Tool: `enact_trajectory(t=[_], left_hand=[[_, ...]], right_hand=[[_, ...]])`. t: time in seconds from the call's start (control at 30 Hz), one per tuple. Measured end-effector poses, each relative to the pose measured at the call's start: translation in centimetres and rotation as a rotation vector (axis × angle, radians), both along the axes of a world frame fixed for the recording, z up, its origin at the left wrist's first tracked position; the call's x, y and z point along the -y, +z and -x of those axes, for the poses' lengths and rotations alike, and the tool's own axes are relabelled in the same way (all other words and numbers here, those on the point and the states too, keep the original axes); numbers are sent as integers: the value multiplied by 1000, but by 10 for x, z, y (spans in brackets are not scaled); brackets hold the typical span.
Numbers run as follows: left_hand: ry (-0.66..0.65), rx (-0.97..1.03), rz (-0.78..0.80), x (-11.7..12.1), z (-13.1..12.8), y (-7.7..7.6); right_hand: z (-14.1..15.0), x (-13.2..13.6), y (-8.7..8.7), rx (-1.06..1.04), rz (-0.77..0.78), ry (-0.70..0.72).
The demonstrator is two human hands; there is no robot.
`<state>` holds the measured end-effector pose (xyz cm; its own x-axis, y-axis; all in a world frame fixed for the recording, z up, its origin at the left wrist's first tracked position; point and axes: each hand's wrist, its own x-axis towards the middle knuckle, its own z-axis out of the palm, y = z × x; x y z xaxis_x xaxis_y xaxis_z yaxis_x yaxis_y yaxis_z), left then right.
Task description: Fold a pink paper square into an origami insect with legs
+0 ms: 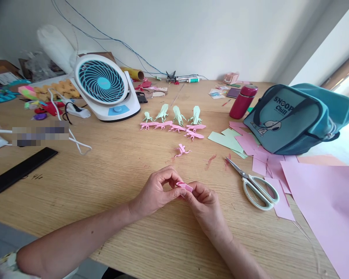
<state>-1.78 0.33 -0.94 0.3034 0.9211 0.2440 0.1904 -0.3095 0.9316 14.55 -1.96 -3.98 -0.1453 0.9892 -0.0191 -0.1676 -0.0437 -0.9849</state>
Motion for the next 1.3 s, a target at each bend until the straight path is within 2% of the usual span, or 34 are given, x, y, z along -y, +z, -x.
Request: enact_trajectory(t=[0.67, 1.0, 1.2, 1.3], left_hand=[[53, 4, -59, 2, -1, -3], [67, 38, 163, 0, -2, 1], [-11, 112, 326, -3, -1, 0], [-23, 125, 291, -6, 1, -1]], right_hand=[[1, 1, -4, -11, -10, 22], [2, 2, 0, -2, -14, 52], [1, 2, 0, 31, -8, 78], [0, 1, 0, 42, 23, 87]])
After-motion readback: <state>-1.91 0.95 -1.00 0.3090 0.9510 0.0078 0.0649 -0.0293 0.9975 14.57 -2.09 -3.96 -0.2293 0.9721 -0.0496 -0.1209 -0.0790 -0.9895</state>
